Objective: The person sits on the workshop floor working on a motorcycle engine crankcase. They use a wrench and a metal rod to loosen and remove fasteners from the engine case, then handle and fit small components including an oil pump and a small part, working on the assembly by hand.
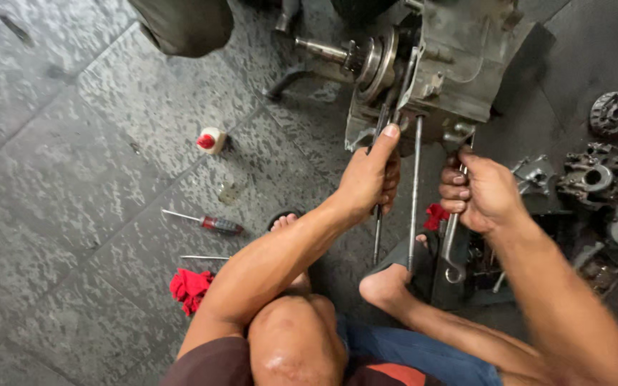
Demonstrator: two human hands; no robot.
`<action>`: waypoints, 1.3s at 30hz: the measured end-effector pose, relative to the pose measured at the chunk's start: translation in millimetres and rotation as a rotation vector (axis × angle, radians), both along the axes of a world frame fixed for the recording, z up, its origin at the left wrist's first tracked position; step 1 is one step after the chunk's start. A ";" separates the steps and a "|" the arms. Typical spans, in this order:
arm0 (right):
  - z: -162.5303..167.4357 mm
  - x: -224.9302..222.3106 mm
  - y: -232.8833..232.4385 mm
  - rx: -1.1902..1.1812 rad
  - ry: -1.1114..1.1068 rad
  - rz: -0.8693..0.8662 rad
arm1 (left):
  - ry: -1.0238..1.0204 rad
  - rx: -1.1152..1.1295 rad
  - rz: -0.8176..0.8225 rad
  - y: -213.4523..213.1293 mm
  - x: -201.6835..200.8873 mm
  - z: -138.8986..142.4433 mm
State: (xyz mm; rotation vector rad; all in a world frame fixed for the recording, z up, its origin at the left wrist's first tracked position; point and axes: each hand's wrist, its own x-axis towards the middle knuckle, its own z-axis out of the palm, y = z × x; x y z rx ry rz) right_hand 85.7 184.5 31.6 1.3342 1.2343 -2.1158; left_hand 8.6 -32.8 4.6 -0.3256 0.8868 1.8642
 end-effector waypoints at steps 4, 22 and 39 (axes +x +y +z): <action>-35.9 23.6 0.9 0.107 0.090 -0.128 | -0.011 -0.015 -0.026 -0.6 1.8 -0.9; -135.6 -25.0 -25.9 1.019 0.782 0.002 | -0.039 -0.104 0.006 4.2 7.5 17.4; -41.9 7.8 -0.6 -0.072 0.154 -0.031 | 0.000 -0.070 -0.004 6.4 -0.3 5.6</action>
